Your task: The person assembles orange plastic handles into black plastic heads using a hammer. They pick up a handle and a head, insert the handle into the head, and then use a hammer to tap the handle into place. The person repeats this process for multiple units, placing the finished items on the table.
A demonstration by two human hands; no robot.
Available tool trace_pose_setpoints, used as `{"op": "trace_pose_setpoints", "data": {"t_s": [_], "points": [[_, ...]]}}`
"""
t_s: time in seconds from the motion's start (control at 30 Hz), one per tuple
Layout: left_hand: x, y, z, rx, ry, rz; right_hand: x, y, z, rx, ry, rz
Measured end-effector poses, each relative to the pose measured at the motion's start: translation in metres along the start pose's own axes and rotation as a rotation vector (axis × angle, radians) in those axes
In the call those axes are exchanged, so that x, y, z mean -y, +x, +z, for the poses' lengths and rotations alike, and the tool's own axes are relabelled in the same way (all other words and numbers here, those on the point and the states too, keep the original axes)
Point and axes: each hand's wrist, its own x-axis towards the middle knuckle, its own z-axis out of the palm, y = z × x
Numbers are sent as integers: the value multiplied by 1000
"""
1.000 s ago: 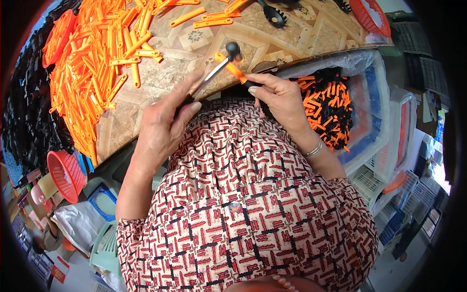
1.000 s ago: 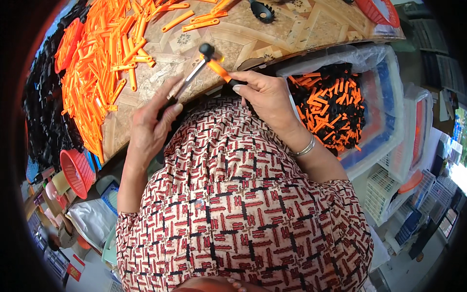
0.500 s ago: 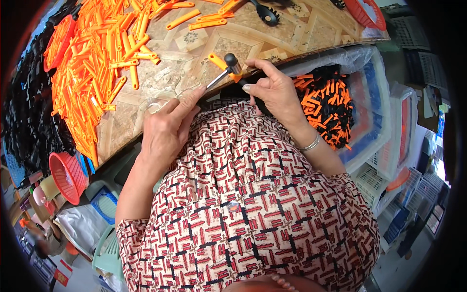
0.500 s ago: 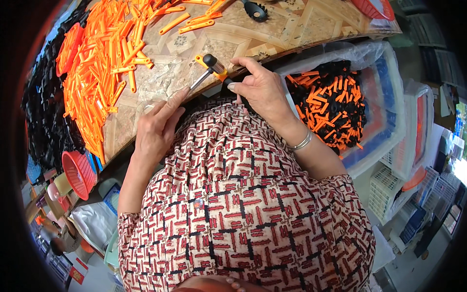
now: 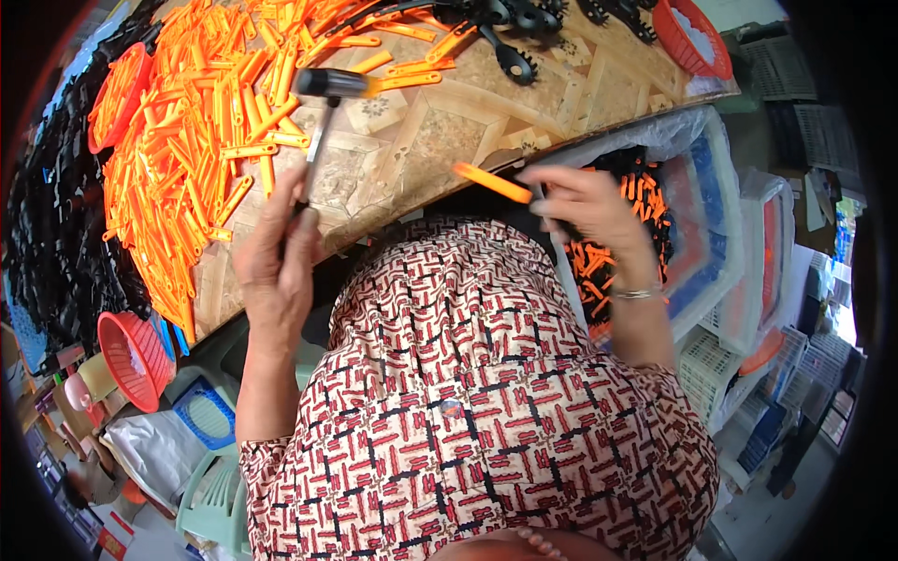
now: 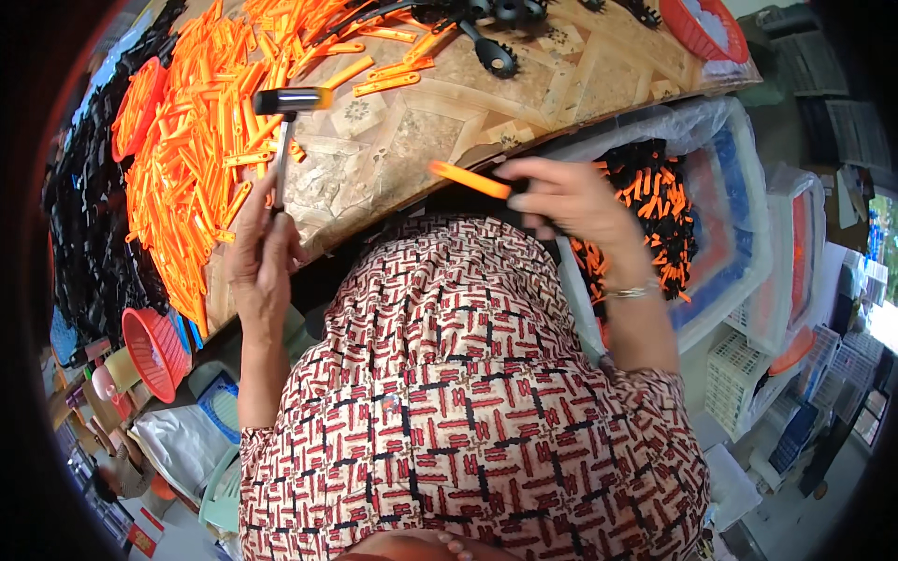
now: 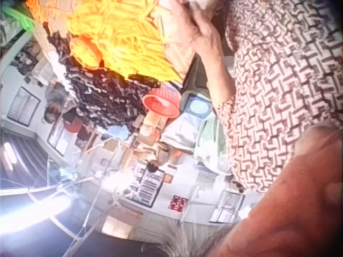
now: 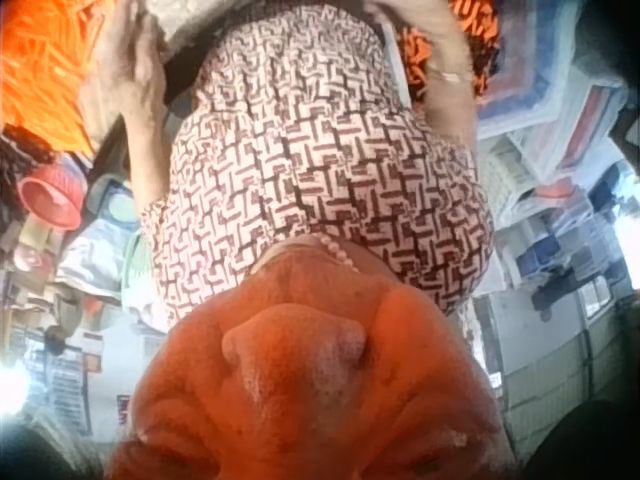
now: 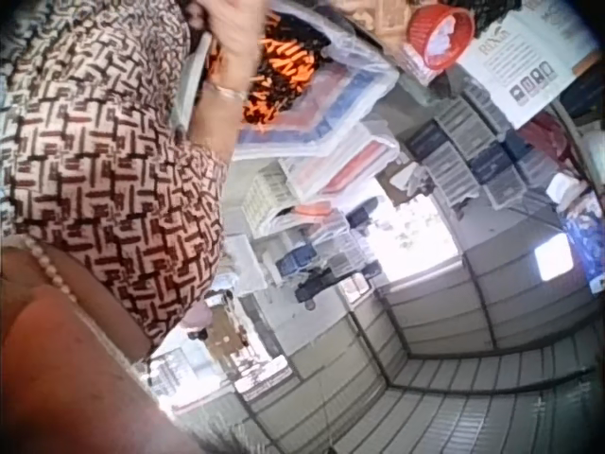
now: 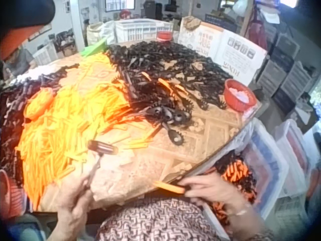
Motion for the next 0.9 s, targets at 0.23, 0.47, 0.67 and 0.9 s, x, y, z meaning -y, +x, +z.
{"op": "trace_pose_setpoints", "data": {"t_s": [0.23, 0.47, 0.67, 0.9], "points": [[21, 12, -2, -38, -225, -214, 21, -23, -91, -710, -1003, -276], [19, 12, 4, -41, -236, -229, 89, 134, -22, -706, -1474, -1129], [20, 8, -17, -139, -255, -247, 105, 171, -26, -723, -1513, -1000], [10, 33, -6, -151, -217, -248, 143, 167, -67, -542, -136, -709]]}}
